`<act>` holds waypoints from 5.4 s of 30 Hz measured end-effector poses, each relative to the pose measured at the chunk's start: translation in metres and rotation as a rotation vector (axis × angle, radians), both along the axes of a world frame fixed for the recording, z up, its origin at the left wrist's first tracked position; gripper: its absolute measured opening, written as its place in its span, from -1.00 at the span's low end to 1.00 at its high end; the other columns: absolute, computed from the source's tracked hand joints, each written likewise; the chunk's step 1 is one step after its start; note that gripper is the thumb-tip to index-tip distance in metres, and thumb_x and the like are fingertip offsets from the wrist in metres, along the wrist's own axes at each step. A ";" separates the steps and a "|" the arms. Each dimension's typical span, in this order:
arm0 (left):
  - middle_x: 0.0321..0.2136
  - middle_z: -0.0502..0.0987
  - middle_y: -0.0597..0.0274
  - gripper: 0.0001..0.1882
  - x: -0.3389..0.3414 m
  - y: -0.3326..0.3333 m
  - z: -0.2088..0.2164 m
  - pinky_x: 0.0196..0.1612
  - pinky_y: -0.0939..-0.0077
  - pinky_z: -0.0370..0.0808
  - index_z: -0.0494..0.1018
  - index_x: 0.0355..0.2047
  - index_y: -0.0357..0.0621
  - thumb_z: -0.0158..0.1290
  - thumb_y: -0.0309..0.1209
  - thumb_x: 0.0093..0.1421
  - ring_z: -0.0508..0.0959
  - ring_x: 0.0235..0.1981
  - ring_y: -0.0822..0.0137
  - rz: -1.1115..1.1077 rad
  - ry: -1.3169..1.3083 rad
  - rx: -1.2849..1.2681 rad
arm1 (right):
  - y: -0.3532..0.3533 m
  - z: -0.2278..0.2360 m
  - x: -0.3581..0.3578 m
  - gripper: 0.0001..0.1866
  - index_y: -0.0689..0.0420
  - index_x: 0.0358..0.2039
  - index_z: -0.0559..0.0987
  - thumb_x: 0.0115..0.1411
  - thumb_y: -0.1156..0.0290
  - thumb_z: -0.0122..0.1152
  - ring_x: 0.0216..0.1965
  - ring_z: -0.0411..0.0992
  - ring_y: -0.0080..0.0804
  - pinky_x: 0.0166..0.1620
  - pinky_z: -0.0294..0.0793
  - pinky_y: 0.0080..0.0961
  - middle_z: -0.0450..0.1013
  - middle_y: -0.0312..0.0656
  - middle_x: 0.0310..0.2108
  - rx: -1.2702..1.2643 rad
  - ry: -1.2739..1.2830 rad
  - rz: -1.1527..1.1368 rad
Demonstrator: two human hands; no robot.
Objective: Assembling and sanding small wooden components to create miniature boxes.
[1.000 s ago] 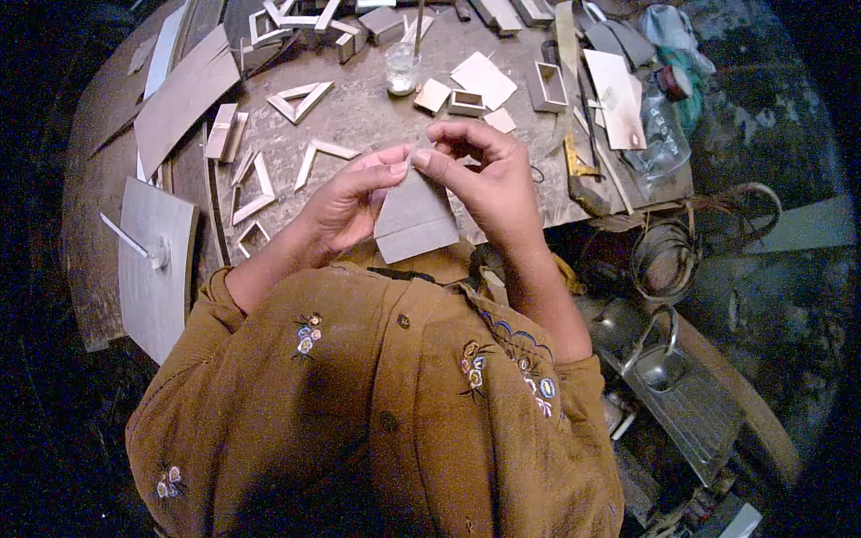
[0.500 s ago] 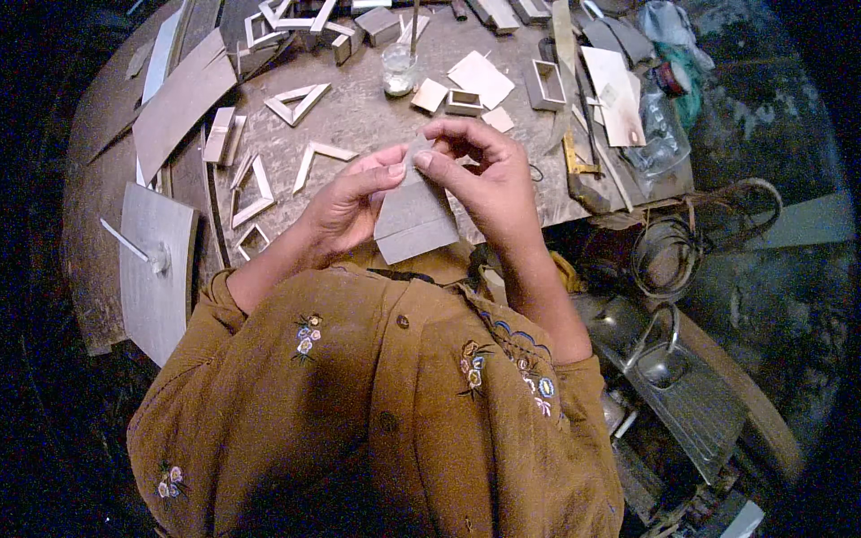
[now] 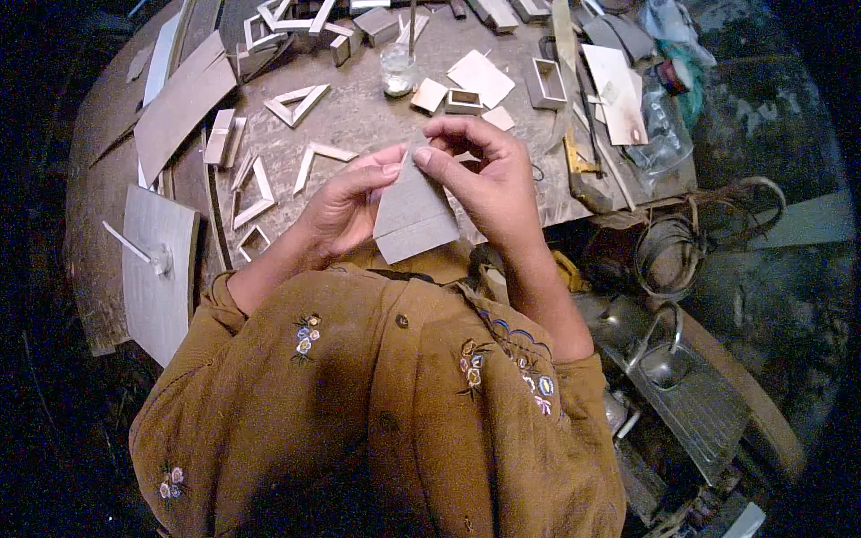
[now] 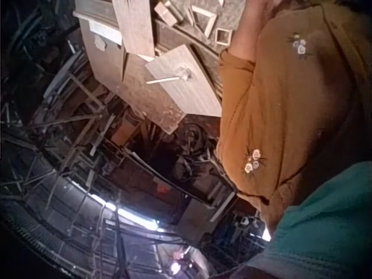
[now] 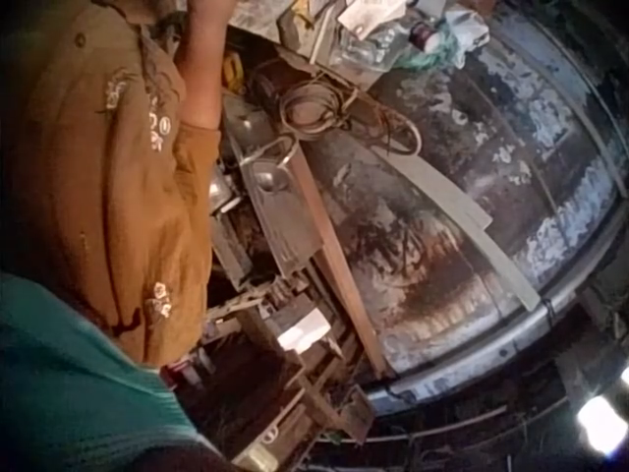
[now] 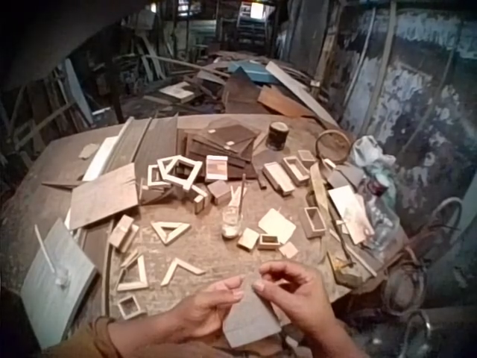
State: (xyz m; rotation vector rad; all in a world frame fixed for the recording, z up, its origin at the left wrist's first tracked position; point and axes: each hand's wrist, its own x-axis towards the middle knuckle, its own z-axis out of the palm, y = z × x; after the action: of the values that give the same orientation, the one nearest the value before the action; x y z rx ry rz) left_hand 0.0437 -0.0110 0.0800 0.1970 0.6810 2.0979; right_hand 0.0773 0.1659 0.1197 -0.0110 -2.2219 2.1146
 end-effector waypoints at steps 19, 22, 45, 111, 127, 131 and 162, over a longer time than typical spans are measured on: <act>0.07 0.42 0.01 -0.34 0.002 0.005 0.001 0.17 0.29 0.40 0.17 0.20 -0.31 0.06 -0.26 0.15 0.46 0.09 0.25 0.054 0.009 -0.096 | 0.003 0.001 -0.002 -0.69 0.22 -0.09 0.55 0.13 0.53 0.30 -0.28 0.39 -0.68 -0.22 0.38 -0.74 0.45 -0.37 -0.33 0.061 0.041 0.044; 0.10 0.39 0.06 -0.34 -0.001 0.005 0.006 0.19 0.35 0.38 0.20 0.18 -0.32 0.11 -0.25 0.14 0.44 0.11 0.27 0.016 0.004 -0.046 | 0.002 0.004 -0.002 -0.59 0.22 0.10 0.42 0.25 0.40 0.14 -0.25 0.42 -0.62 -0.21 0.41 -0.71 0.46 -0.30 -0.26 -0.191 -0.046 -0.006; -0.10 0.49 0.25 -0.29 -0.009 -0.001 0.015 0.06 0.45 0.39 0.38 0.07 -0.14 0.25 -0.42 -0.20 0.51 -0.07 0.36 0.428 0.897 -0.277 | 0.009 -0.010 0.011 0.02 0.07 0.31 0.17 -0.22 0.44 0.44 0.11 0.37 -0.26 0.21 0.27 -0.30 0.40 -0.08 0.06 0.246 0.305 0.129; -0.06 0.55 0.01 -0.26 -0.008 0.014 0.001 0.03 0.37 0.47 0.39 0.08 -0.29 0.34 -0.36 -0.15 0.57 -0.07 0.25 0.298 1.144 -0.721 | 0.054 -0.060 0.016 0.06 0.01 0.37 -0.01 -0.10 0.66 0.35 0.12 0.36 -0.25 0.19 0.31 -0.28 0.36 -0.02 0.08 -0.360 0.076 0.141; 0.04 0.50 0.11 -0.16 -0.012 0.017 0.012 0.18 0.21 0.33 0.39 0.11 -0.18 0.42 -0.21 -0.22 0.44 0.12 0.07 0.452 1.485 -0.678 | 0.057 -0.064 0.019 0.09 0.04 0.38 -0.06 -0.13 0.73 0.29 0.12 0.37 -0.23 0.18 0.35 -0.28 0.37 0.04 0.08 -0.464 0.159 0.142; 0.08 0.47 0.14 -0.15 -0.015 0.013 0.016 0.21 0.12 0.29 0.39 0.12 -0.15 0.43 -0.15 -0.21 0.39 0.17 0.03 0.427 1.563 -0.621 | 0.060 -0.066 0.015 0.15 0.02 0.38 -0.10 -0.17 0.73 0.36 0.13 0.38 -0.18 0.15 0.39 -0.29 0.39 0.04 0.05 -0.575 0.182 0.132; 0.06 0.45 0.16 -0.24 0.000 0.052 -0.032 0.21 0.38 0.26 0.35 0.11 -0.27 0.41 -0.33 -0.09 0.39 0.11 0.32 0.352 0.479 -0.345 | 0.026 -0.060 0.010 -0.28 0.15 0.22 0.21 0.07 0.53 0.35 0.14 0.31 -0.31 0.25 0.24 -0.35 0.35 -0.20 0.10 -1.027 -0.056 -0.045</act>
State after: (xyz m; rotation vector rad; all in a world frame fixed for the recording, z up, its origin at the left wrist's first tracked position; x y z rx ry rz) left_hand 0.0438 0.0406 0.0477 0.4161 1.4384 2.2348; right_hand 0.0873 0.1918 0.0592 -0.1711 -0.9045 2.9491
